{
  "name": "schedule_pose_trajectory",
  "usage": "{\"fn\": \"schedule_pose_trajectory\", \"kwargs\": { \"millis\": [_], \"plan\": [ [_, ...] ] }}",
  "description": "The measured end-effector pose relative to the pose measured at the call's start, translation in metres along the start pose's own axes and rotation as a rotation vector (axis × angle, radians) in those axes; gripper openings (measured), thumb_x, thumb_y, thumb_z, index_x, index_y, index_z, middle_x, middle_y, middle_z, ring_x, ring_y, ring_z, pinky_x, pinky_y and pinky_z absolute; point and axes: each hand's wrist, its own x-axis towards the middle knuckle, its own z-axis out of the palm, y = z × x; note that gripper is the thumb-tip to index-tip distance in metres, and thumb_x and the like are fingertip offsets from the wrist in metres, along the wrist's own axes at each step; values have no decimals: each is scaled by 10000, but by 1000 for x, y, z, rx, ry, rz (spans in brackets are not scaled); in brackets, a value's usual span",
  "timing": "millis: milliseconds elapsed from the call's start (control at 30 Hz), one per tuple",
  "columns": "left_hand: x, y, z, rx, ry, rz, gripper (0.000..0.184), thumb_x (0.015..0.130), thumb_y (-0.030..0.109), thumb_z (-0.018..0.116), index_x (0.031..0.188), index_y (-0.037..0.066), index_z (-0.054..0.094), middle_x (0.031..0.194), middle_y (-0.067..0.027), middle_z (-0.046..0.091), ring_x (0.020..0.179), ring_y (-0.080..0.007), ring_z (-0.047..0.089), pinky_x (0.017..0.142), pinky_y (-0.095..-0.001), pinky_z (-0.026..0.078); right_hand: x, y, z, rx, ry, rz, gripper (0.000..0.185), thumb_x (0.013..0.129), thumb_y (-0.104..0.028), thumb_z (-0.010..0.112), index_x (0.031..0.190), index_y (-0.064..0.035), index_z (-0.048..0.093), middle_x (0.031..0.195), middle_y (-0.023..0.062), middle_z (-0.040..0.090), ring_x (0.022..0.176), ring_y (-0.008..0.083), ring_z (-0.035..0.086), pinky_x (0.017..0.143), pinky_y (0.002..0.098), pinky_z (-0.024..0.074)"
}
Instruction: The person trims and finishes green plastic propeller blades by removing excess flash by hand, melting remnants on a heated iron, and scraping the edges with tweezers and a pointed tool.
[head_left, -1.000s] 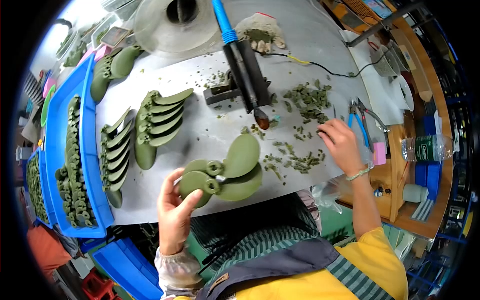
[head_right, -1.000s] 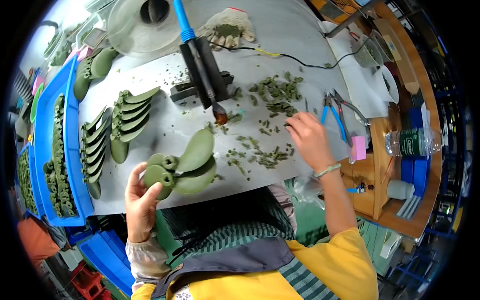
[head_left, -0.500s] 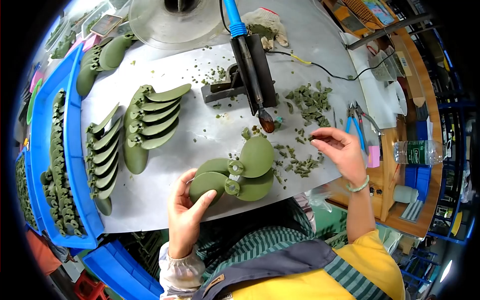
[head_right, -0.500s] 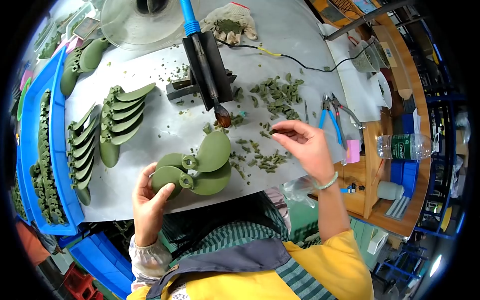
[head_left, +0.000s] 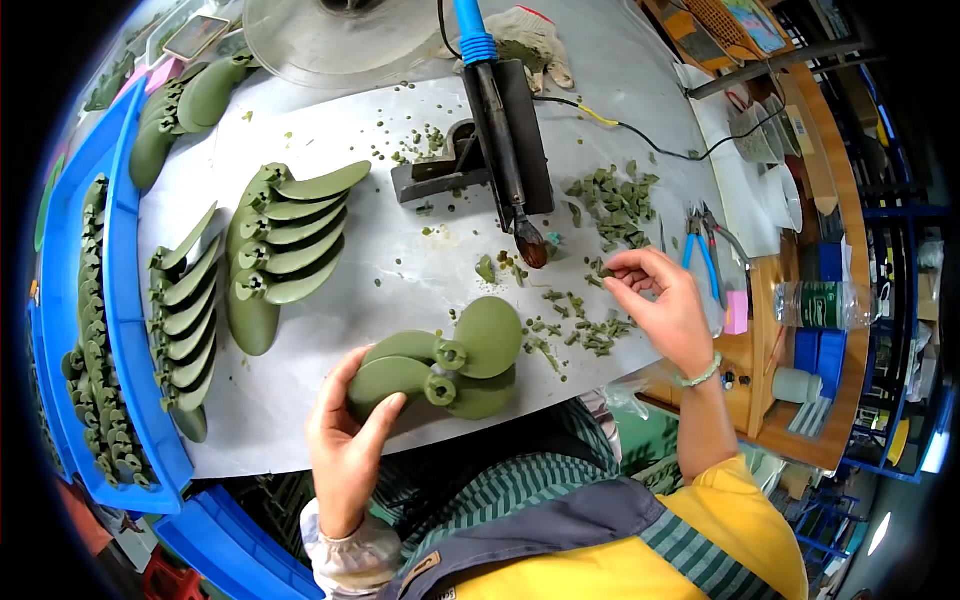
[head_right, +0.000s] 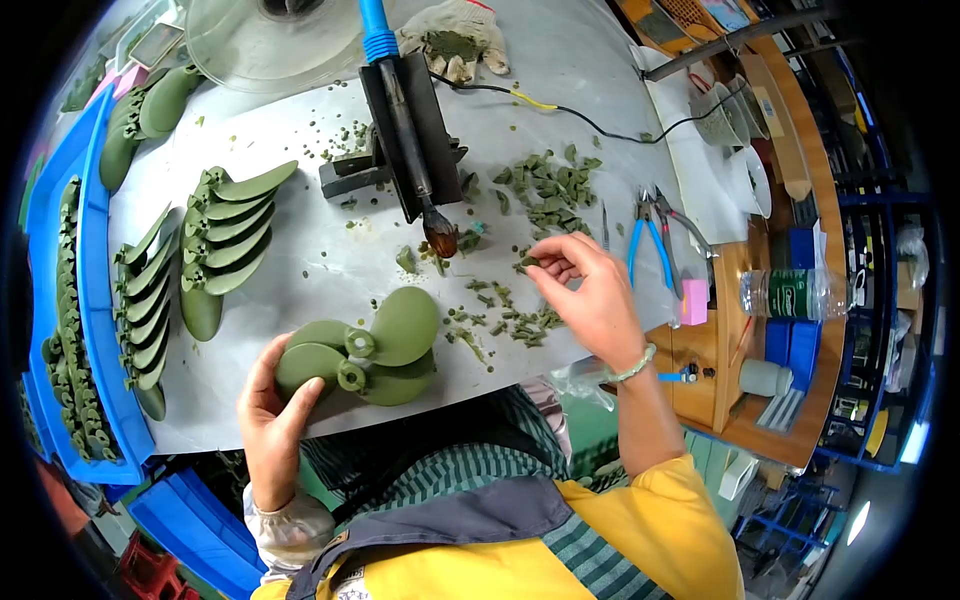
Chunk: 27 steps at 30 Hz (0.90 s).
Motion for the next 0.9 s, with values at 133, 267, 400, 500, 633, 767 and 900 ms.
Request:
{"fn": "schedule_pose_trajectory", "kwargs": {
  "millis": [133, 267, 400, 500, 633, 767, 900],
  "plan": [
    [-3, 4, -19, 112, 16, -20, 540, 837, -47, 720, 1346, -33, 541, 1260, -128, 578, 1138, -216, 567, 974, -328, 460, -1, 12, -5, -50, -9, 24, 150, 846, -22, 720, 975, 45, 681, 915, 61, 667, 799, 120, 630, 730, 259, 507],
    [-17, 35, -13, 973, 210, 367, 631, 774, -21, 744, 1370, 67, 557, 1256, -146, 500, 1197, -290, 461, 1060, -378, 348, -7, 15, -11, -2, -33, 76, 162, 878, -25, 707, 1023, 36, 668, 947, 25, 660, 837, 82, 595, 757, 241, 488],
    [-28, 76, -6, 254, -82, 450, 333, 800, -4, 613, 1129, -47, 646, 1097, -121, 551, 1015, -228, 492, 949, -344, 378, -12, 17, -11, 81, -7, 75, 162, 871, -25, 708, 1016, 37, 670, 947, 30, 665, 833, 89, 603, 759, 244, 497],
    [-15, 88, 1, -273, -565, 539, 275, 822, 44, 604, 1089, -7, 649, 1009, -94, 599, 991, -218, 514, 955, -383, 386, -16, 9, -6, 120, -20, 94, 157, 873, -27, 706, 1015, 32, 672, 950, 27, 664, 837, 90, 606, 763, 244, 501],
    [-26, 107, 7, -603, -747, 460, 241, 824, 31, 623, 1061, 17, 667, 1024, -81, 623, 987, -196, 545, 1002, -388, 365, -19, 4, -4, 156, -26, 103, 153, 874, -26, 705, 1012, 30, 673, 949, 25, 663, 836, 88, 604, 759, 239, 495],
    [-54, 127, 4, -782, -754, 416, 213, 826, 18, 643, 1033, 42, 685, 1040, -68, 647, 983, -174, 575, 1048, -393, 344, -24, 4, -7, 168, -17, 70, 155, 876, -29, 706, 1016, 29, 674, 943, 25, 664, 833, 88, 602, 753, 238, 491],
    [-75, 142, 2, -858, -727, 390, 192, 828, 5, 662, 1006, 66, 703, 1055, -55, 672, 978, -152, 605, 1095, -398, 323, -24, 8, -7, 172, -14, 55, 151, 877, -33, 708, 1013, 26, 680, 939, 29, 669, 830, 90, 611, 755, 240, 497]
  ]
}}
